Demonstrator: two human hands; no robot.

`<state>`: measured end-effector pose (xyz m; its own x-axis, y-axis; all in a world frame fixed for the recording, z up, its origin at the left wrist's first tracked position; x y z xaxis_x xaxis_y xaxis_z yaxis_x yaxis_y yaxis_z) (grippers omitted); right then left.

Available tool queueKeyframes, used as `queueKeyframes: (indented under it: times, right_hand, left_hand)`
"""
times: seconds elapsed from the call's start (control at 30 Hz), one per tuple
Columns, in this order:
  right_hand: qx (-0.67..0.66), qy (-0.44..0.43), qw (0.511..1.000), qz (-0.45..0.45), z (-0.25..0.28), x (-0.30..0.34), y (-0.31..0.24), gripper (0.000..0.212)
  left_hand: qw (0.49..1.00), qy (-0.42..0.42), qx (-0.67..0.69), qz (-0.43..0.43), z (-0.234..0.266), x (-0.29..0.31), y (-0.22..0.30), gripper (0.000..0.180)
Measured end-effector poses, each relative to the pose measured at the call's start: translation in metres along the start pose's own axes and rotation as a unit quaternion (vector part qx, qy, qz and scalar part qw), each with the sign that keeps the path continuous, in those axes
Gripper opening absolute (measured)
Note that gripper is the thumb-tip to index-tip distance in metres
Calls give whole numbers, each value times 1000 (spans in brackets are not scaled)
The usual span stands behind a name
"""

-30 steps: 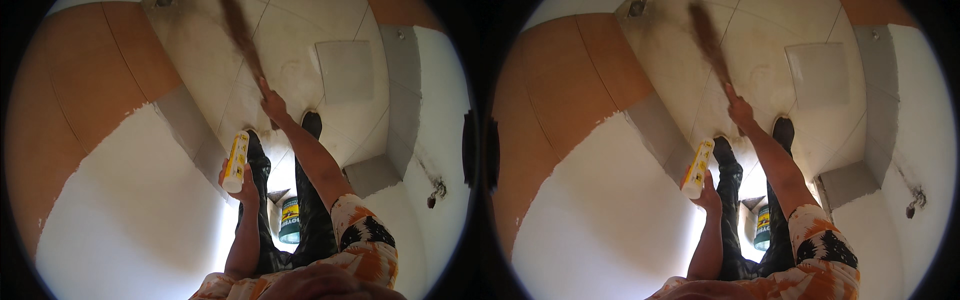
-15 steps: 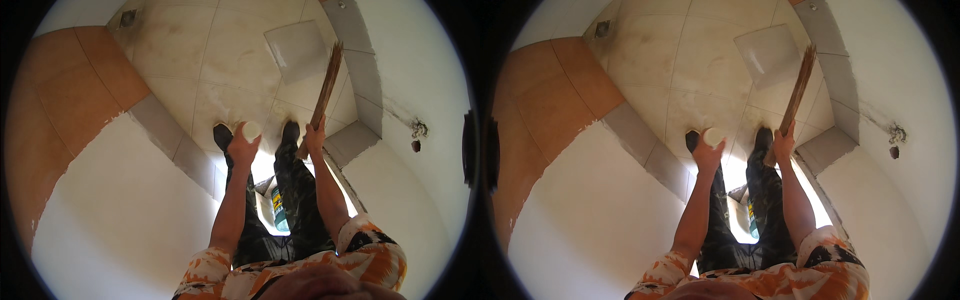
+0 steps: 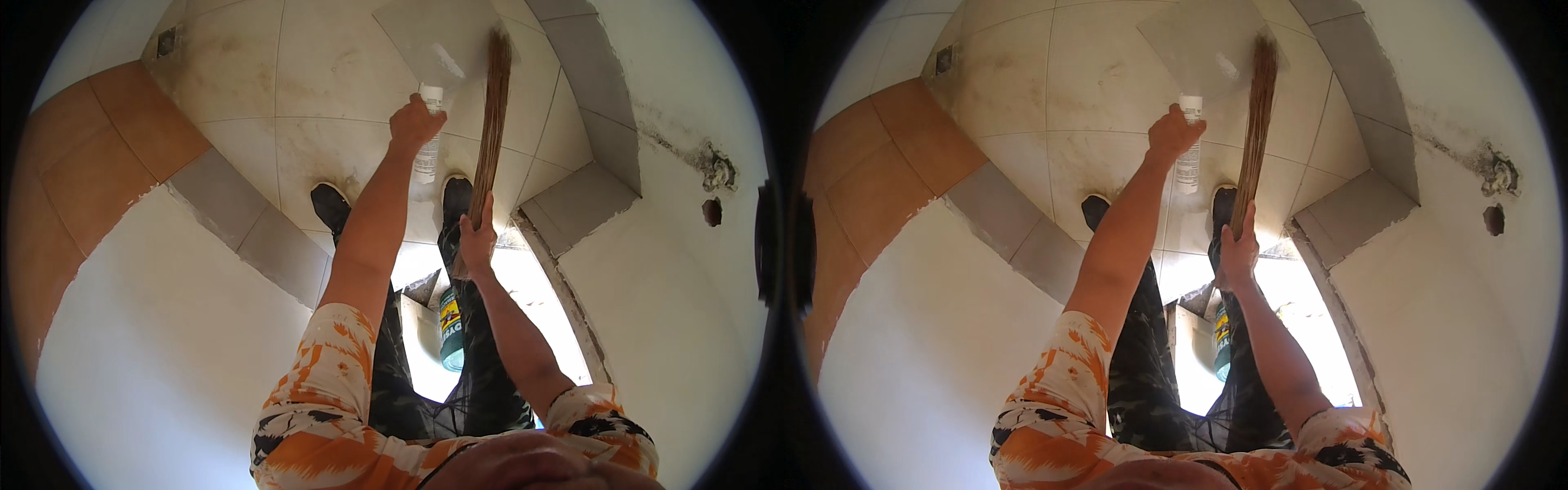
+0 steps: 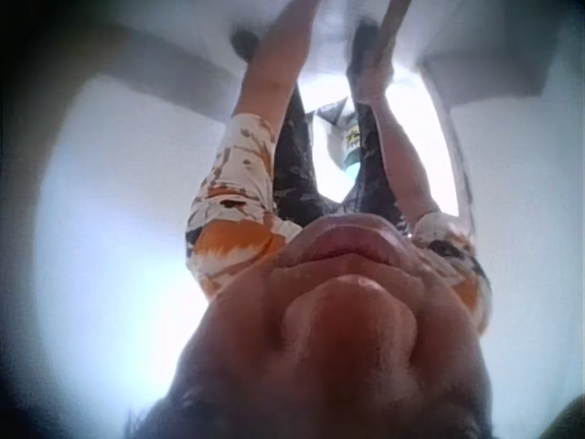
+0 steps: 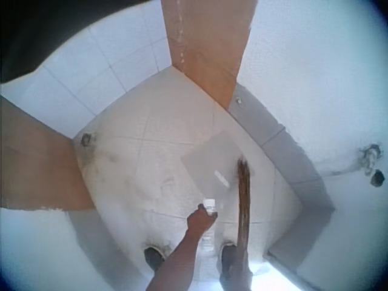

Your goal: The person sweeps a tiled floor with a traditional straw broom while holding a yellow-labeled bottle in the other hand. They move around the room, sweeping different sections of the floor in a repetitive manner.

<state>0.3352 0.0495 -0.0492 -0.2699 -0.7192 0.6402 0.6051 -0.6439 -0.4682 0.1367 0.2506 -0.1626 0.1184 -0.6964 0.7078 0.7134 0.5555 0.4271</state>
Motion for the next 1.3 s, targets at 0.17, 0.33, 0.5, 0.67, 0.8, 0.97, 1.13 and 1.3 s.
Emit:
queueKeyframes:
  times: [0.17,0.33,0.5,0.67,0.8,0.97,1.13,1.3]
  right_hand:
    - [-58,2,996,-66,-20,63,11,91]
    - [-6,-87,995,-39,-36,67,23,92]
    - [49,-111,993,-12,-27,26,35,91]
    - [-70,8,996,-51,11,30,4,88]
    - [-7,-10,999,-36,16,65,-36,88]
    - [-44,-64,991,-108,2,124,-33,88]
    - [-41,-19,999,-20,12,133,-10,87]
    - [-205,-56,970,-123,43,55,10,83]
  left_hand:
    - [1000,6,-23,-5,21,28,0,67]
    - [988,141,68,-4,52,93,-26,71]
    - [962,245,117,8,58,189,-79,68]
    - [891,288,351,29,38,271,-121,49]
    - [835,329,437,66,28,298,-132,38]
    - [781,389,485,62,22,291,-137,39]
    - [787,374,482,86,23,277,-146,42]
    - [785,366,496,58,30,273,-145,41]
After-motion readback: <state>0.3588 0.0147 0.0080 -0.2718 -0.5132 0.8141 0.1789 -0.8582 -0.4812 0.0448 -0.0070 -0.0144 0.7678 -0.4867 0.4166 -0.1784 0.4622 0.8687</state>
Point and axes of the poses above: each hand's wrist, its own x-axis away from the middle knuckle, its own z-axis out of the back of the hand, y = z × x, the point moved 3 cm from there along -x, towards the middle knuckle, and after that the axes turned 2 degrees about z, right-handed, at the moved point
